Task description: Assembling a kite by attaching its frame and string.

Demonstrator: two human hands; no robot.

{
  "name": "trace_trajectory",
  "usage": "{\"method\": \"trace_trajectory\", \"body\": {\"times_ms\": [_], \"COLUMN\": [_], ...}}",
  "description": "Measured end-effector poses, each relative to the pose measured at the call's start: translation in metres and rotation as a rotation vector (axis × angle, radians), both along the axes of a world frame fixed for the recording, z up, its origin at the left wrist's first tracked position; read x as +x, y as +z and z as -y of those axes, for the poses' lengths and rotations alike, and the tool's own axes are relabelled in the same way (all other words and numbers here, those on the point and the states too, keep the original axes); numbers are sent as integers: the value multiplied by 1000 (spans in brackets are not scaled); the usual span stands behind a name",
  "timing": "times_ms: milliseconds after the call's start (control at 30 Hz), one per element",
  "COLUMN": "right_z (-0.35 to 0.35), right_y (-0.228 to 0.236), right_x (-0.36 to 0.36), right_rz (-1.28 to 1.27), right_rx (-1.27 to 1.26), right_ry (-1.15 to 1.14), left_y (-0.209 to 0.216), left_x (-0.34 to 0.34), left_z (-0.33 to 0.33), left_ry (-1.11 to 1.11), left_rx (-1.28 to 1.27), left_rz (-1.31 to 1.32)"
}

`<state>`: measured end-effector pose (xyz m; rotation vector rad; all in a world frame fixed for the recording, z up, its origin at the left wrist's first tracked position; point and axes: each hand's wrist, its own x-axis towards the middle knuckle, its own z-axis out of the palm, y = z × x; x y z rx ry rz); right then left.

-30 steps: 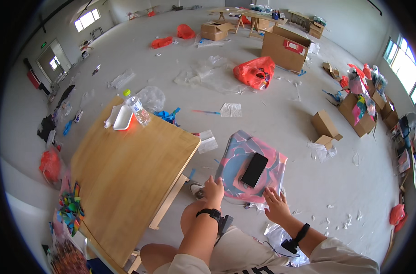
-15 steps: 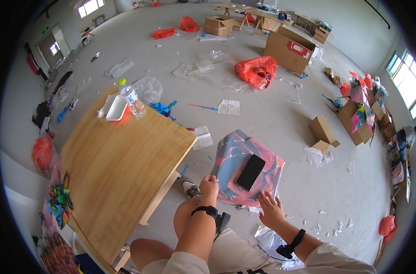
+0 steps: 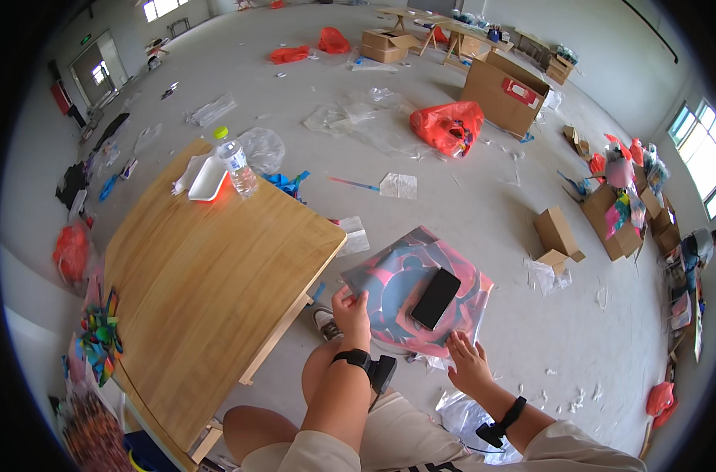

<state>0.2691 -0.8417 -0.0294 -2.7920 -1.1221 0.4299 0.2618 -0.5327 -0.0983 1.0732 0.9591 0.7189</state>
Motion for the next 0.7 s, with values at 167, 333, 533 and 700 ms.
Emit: {"method": "trace_trajectory", "body": {"times_ms": [167,333,533,700], "right_z": [-3,0,-2,-2], "right_y": [-1,-4,-4,-3], "right_x": [0,0,-1,-1], "right_rz": [17,23,13,-2], "right_rx": [3,1,6,0], "right_ry": [18,11,2,-11], "left_y": [-19,-9,-4,6], "left_x": [-1,2,1,4], "left_z": [-10,-6,-6,-3], "left_ry": [-10,-25,-59,-34], "left_rx": [128,273,354,470], "left_rz": [61,-66,-150,-299]}}
